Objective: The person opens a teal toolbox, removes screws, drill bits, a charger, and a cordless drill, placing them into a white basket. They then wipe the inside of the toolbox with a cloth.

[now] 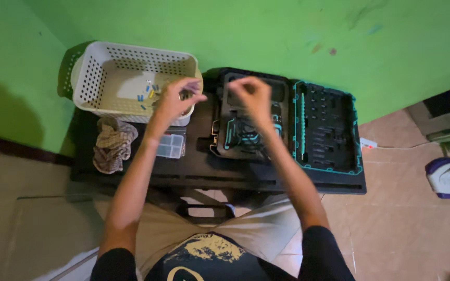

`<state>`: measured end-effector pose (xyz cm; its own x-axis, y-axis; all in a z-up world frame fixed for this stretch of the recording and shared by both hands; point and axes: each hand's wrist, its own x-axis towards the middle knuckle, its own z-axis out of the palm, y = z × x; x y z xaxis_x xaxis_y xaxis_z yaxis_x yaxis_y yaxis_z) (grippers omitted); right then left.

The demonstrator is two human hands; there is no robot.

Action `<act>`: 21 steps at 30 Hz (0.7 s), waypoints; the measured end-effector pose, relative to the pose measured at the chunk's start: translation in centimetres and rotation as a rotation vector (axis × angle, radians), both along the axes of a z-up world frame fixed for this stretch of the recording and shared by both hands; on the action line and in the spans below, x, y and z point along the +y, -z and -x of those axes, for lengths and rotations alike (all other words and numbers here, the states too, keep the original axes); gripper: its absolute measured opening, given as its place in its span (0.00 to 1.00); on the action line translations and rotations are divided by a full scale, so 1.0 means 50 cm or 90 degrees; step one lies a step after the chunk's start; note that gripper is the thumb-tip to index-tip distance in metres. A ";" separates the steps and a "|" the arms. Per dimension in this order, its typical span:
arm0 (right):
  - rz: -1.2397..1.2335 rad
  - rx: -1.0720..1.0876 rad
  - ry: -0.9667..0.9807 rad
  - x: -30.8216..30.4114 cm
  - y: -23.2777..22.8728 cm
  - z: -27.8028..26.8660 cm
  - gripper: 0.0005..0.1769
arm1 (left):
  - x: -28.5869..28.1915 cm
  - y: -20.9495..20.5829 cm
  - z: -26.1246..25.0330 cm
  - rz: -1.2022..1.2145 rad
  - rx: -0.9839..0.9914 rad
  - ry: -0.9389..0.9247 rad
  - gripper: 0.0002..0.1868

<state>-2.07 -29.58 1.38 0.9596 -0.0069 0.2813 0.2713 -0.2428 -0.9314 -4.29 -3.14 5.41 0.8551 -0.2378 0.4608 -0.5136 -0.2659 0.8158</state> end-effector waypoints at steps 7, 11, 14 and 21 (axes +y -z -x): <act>-0.183 -0.026 -0.182 0.210 -0.039 0.064 0.11 | 0.035 -0.071 0.072 -0.080 -0.043 -0.053 0.15; -0.061 0.078 -0.114 0.111 -0.011 0.095 0.14 | 0.083 0.006 0.029 -0.201 0.078 -0.085 0.11; 0.058 -0.033 0.029 -0.048 0.020 0.114 0.16 | 0.120 0.107 -0.043 -0.356 0.130 -0.152 0.12; 0.435 0.042 0.384 -0.397 0.167 0.176 0.17 | 0.134 0.313 -0.172 -0.556 0.106 -0.177 0.14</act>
